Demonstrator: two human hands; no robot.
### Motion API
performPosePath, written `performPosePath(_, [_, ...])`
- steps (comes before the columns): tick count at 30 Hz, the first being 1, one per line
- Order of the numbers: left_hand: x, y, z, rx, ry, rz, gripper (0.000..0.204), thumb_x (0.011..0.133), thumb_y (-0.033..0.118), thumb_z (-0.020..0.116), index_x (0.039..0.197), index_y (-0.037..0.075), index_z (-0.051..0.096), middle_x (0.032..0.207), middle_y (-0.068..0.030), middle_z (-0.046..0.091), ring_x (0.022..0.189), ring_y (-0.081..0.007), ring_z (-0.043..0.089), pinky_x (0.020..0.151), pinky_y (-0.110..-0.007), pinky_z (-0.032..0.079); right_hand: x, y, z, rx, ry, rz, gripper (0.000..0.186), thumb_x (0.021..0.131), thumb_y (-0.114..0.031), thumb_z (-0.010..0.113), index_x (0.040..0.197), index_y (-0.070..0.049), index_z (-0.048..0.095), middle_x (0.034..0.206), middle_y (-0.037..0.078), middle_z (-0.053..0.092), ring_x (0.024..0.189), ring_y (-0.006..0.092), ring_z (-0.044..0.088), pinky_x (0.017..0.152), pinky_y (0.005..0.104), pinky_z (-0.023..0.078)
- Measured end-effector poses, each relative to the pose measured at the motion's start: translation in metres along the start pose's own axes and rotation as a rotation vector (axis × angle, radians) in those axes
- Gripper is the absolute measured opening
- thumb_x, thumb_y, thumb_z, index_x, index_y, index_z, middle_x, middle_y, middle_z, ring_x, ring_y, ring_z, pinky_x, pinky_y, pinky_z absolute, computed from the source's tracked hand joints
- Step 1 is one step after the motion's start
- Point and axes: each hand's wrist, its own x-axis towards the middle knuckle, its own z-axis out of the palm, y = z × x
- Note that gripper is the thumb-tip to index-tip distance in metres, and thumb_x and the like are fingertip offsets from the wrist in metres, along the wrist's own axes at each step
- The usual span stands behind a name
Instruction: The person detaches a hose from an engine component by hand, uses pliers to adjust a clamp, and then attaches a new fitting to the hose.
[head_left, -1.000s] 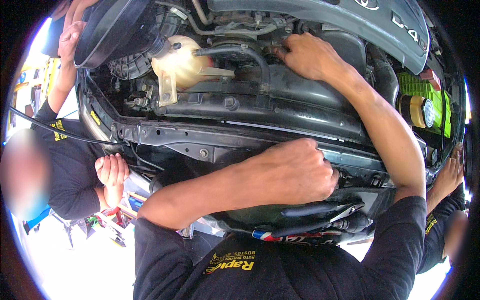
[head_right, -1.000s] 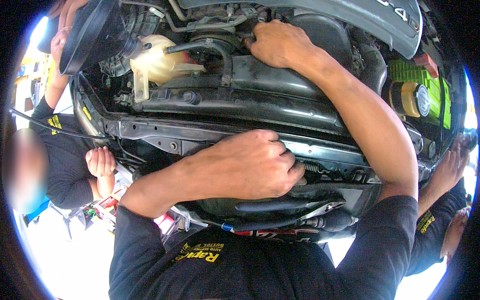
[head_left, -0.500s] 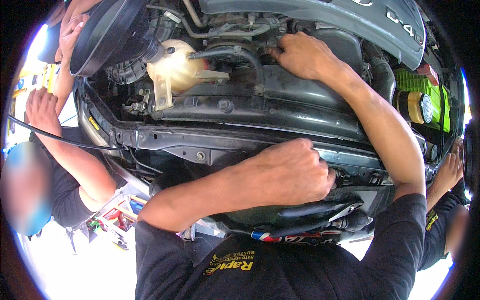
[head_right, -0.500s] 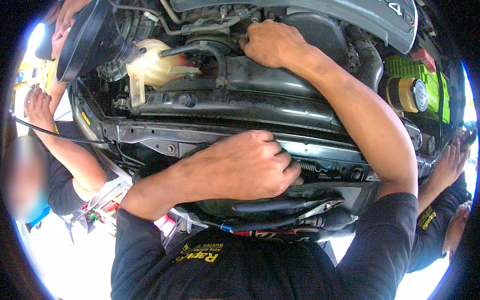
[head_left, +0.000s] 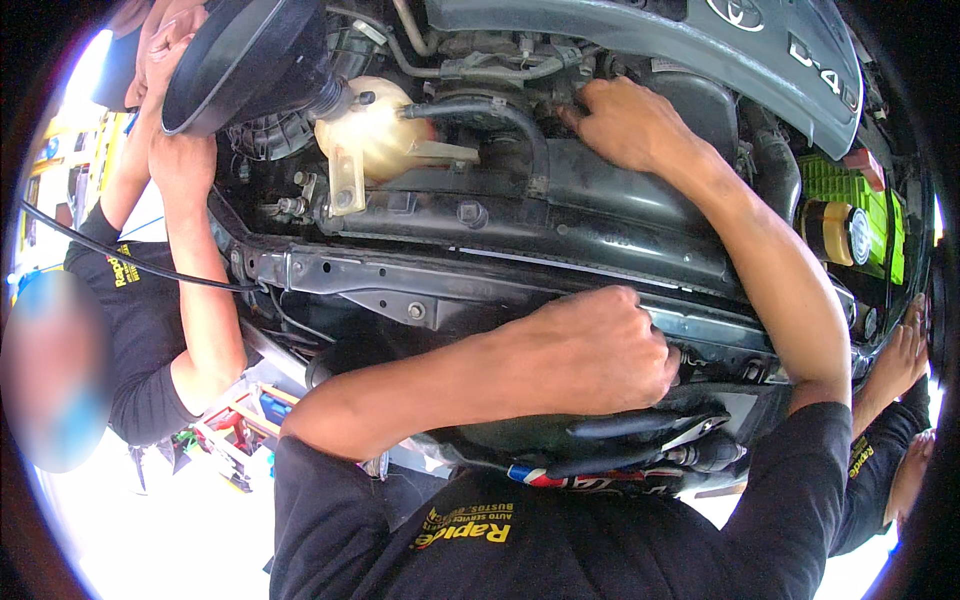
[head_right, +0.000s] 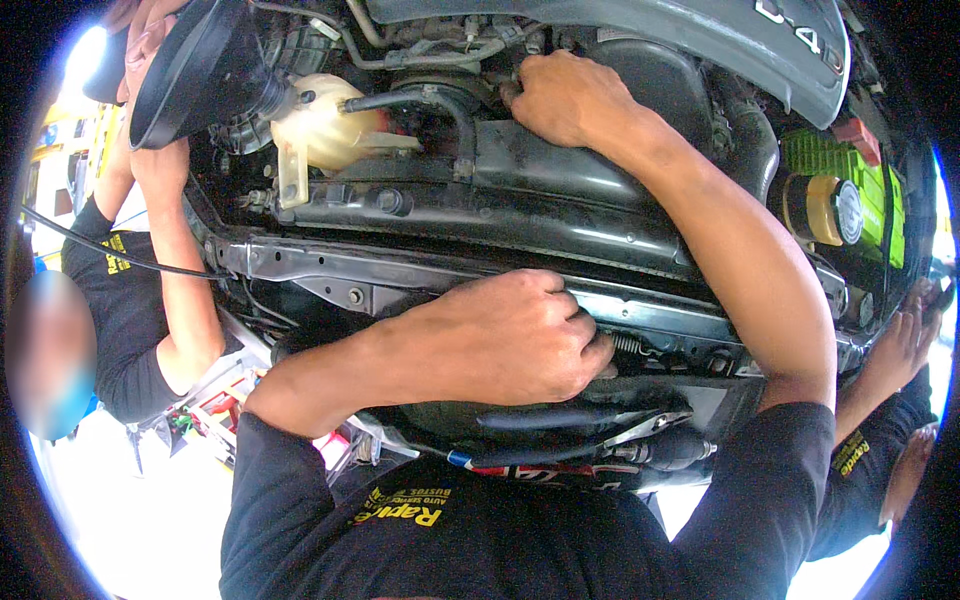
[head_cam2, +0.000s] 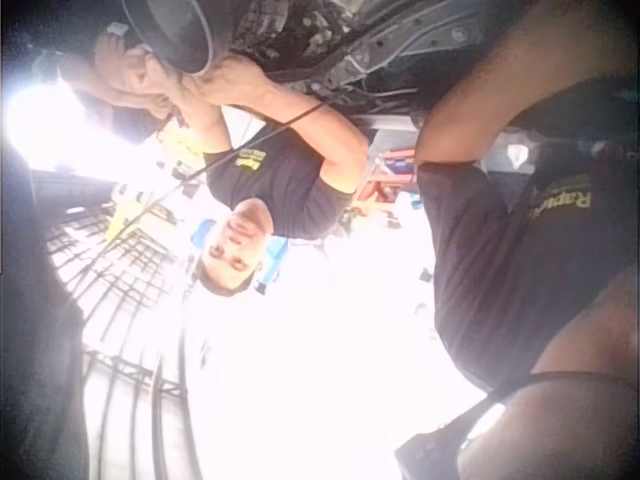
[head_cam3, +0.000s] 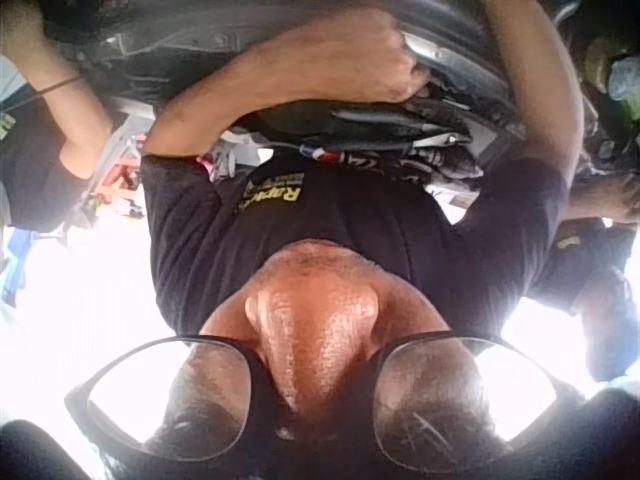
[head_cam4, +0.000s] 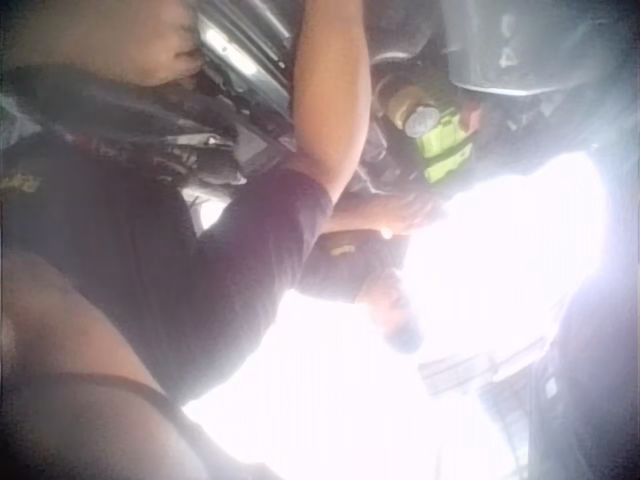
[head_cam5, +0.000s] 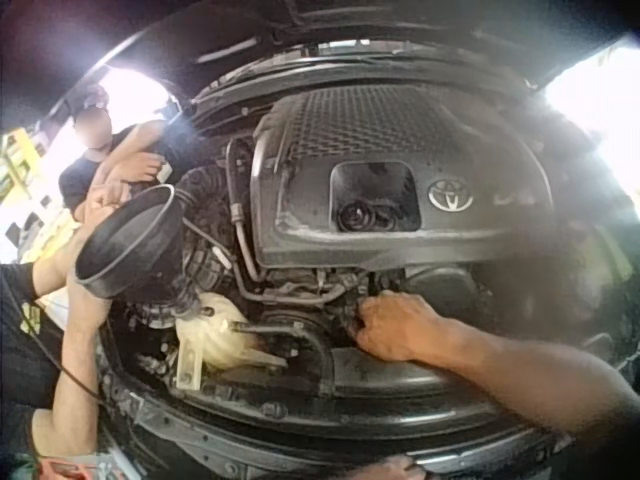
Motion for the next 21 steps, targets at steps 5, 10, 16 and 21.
performPosePath(5, [-0.0008,-0.0002,0.0013,-0.014,-0.011,-0.003,0.015,0.085,0.019,0.063,0.082,0.005,0.068,0.066,-0.0050,0.067,0.068,-0.0215,0.072,0.065,-0.034,0.055,0.0004,-0.0038,-0.0034,0.001,-0.034,0.009,0.047,0.099,-0.038,0.053,0.107,0.004,0.073,0.111,0.032,0.071,0.110,0.0462,0.068,0.099,0.0539,0.053])
performPosePath(10, [-0.0005,-0.0002,-0.0012,0.004,0.001,0.007,0.015,0.085,0.019,0.064,0.081,0.005,0.067,0.066,-0.0055,0.067,0.068,-0.0219,0.072,0.064,-0.034,0.055,-0.0004,-0.0034,-0.0057,-0.013,0.002,-0.019,0.045,0.099,-0.036,0.055,0.107,0.005,0.073,0.110,0.032,0.071,0.108,0.0464,0.068,0.098,0.0542,0.054])
performPosePath(16, [-0.0005,-0.0011,0.0001,-0.027,0.009,0.002,0.015,0.086,0.019,0.064,0.082,0.005,0.068,0.066,-0.0055,0.067,0.068,-0.0216,0.072,0.064,-0.034,0.055,-0.0011,-0.0062,-0.0081,0.011,-0.042,0.009,0.045,0.099,-0.036,0.055,0.109,0.005,0.073,0.112,0.032,0.070,0.111,0.0455,0.068,0.099,0.0544,0.053])
performPosePath(21, [0.0002,-0.0001,-0.0001,-0.018,0.000,-0.004,0.014,0.086,0.019,0.064,0.082,0.006,0.068,0.067,-0.0046,0.067,0.068,-0.0210,0.072,0.064,-0.034,0.055,-0.0001,-0.0022,-0.0034,-0.007,-0.006,-0.018,0.045,0.099,-0.036,0.054,0.110,0.003,0.073,0.113,0.031,0.071,0.111,0.0457,0.068,0.099,0.0539,0.054])
